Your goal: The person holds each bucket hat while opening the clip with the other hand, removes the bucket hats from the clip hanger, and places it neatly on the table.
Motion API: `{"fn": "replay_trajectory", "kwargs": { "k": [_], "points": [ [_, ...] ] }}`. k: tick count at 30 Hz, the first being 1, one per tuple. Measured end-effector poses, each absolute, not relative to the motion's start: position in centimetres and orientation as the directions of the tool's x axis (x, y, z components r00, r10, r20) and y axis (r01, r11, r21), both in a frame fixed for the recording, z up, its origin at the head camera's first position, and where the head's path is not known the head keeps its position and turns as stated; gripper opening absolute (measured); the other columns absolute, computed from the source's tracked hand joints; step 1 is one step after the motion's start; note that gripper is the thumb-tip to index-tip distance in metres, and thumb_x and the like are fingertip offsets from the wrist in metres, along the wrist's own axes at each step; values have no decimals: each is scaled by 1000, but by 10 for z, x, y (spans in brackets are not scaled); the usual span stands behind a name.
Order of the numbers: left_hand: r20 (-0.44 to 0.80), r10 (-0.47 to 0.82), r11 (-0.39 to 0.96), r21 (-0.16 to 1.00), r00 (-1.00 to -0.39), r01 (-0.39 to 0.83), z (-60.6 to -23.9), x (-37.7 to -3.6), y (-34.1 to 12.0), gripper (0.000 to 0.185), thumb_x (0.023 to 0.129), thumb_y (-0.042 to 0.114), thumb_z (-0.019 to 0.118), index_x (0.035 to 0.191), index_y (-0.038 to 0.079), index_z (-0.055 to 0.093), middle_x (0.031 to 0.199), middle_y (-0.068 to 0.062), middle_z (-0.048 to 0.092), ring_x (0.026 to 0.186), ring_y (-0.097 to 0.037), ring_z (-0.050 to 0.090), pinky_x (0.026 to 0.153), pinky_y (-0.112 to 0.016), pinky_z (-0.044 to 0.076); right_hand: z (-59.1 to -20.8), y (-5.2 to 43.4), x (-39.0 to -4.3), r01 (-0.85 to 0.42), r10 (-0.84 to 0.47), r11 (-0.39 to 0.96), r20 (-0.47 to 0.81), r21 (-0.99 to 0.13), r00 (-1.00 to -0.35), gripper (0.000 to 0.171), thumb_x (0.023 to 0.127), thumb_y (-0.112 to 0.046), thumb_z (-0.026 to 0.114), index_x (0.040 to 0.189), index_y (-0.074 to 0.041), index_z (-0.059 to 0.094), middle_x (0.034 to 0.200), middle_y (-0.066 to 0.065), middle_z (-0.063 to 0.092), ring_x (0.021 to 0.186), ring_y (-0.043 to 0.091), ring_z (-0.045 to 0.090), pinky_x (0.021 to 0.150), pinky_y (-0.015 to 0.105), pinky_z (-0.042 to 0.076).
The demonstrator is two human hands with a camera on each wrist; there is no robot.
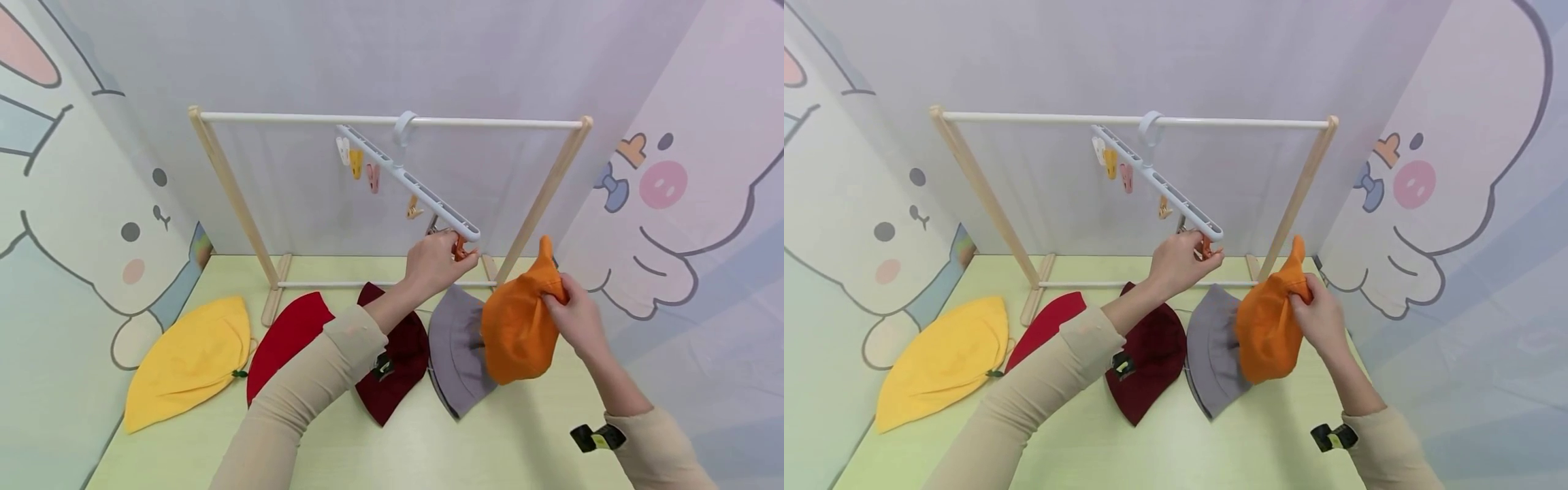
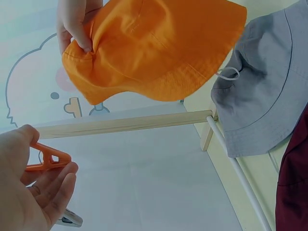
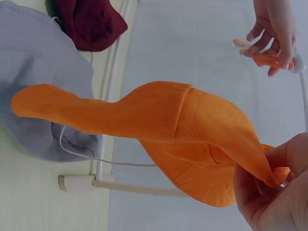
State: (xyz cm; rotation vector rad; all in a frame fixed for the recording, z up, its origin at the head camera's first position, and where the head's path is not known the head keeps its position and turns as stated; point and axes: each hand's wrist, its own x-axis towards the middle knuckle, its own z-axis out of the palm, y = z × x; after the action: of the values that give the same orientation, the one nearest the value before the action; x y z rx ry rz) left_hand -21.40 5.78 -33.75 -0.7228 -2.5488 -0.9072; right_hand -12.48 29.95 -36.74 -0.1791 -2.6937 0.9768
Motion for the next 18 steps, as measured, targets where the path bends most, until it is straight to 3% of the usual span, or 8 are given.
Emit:
{"fn": "replay_trajectory", "kwargs": {
  "k": [12,18],
  "points": [
    [464,354,668,483,-812,567,-339,-215,57,25,83,43,60,75,19,59,74,6,62,59,-4,50,44,-18,36,-354,327,-122,46,208,789,195,-613,-959,27,91,-18,52,111,1,54,96,20,56,78,25,48,58,17,41],
    [471,349,664,486,-810,568,-339,-216,58,25,82,43,61,72,20,57,73,9,61,56,-4,51,43,-18,35,-357,336,-125,53,183,786,149,-616,-972,29,92,-17,51,114,3,52,98,22,56,77,27,51,58,21,44]
  ]
}}
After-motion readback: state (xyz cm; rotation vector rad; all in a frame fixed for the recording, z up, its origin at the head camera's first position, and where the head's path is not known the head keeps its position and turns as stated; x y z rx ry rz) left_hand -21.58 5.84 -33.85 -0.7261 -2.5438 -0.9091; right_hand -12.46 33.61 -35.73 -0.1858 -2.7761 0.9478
